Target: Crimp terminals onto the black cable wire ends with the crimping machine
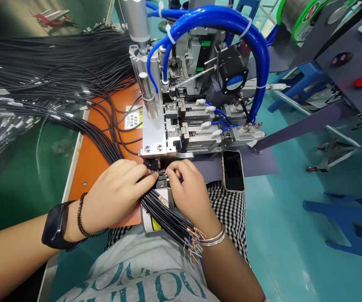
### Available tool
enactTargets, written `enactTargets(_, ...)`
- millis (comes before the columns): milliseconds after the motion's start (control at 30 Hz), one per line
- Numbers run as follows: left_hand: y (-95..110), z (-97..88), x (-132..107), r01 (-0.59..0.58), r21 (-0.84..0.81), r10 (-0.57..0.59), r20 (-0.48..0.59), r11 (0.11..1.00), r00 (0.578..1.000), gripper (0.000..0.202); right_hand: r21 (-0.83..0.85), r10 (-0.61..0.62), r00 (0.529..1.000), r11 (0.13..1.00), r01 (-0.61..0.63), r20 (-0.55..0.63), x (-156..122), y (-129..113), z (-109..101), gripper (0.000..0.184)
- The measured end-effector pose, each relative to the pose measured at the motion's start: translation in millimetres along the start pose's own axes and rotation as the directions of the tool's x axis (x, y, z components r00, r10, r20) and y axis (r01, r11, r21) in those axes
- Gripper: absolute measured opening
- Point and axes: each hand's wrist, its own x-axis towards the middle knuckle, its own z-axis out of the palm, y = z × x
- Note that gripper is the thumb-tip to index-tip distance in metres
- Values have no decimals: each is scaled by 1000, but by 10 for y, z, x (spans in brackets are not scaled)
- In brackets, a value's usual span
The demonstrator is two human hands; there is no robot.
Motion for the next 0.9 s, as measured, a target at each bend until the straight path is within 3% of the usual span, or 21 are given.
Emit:
enactTargets(67, 2, -22, 2, 11, 26, -11, 21, 1000, 1000, 14, 64, 110, 994, 992, -110, 0, 6, 24, 15, 14)
enactTargets(133, 8, -53, -2, 24, 46, -26, 49, 999, 998, 15, 202, 234, 969, 948, -245, 76, 15, 61, 41, 16)
enactTargets(267, 43, -139, -45, 60, 65, -66, 93, 996, 994, 12, 555, 381, 878, 680, -478, 289, 26, 137, 128, 21)
enactTargets(333, 77, -183, -74, 67, 66, -74, 116, 996, 990, 7, 601, 402, 861, 619, -505, 310, 11, 162, 157, 22)
enactTargets(367, 97, -203, -88, 65, 72, -74, 130, 995, 989, 6, 582, 398, 878, 659, -476, 267, -4, 171, 159, 20)
enactTargets(433, 140, -232, -109, 59, 103, -74, 150, 993, 986, 7, 454, 325, 939, 824, -338, 110, -43, 180, 136, 15)
enactTargets(533, 185, -255, -121, 54, 159, -78, 152, 986, 985, 12, 151, 93, 995, 985, -85, -44, -97, 187, 65, 12)
enactTargets(667, 183, -277, -106, 68, 145, -93, 174, 987, 980, 19, -14, -72, 996, 997, 71, -47, -107, 214, 31, 10)
enactTargets(900, 123, -291, -69, 100, 100, -120, 222, 990, 968, 19, -42, -84, 991, 996, 80, -105, -115, 237, 61, 6)
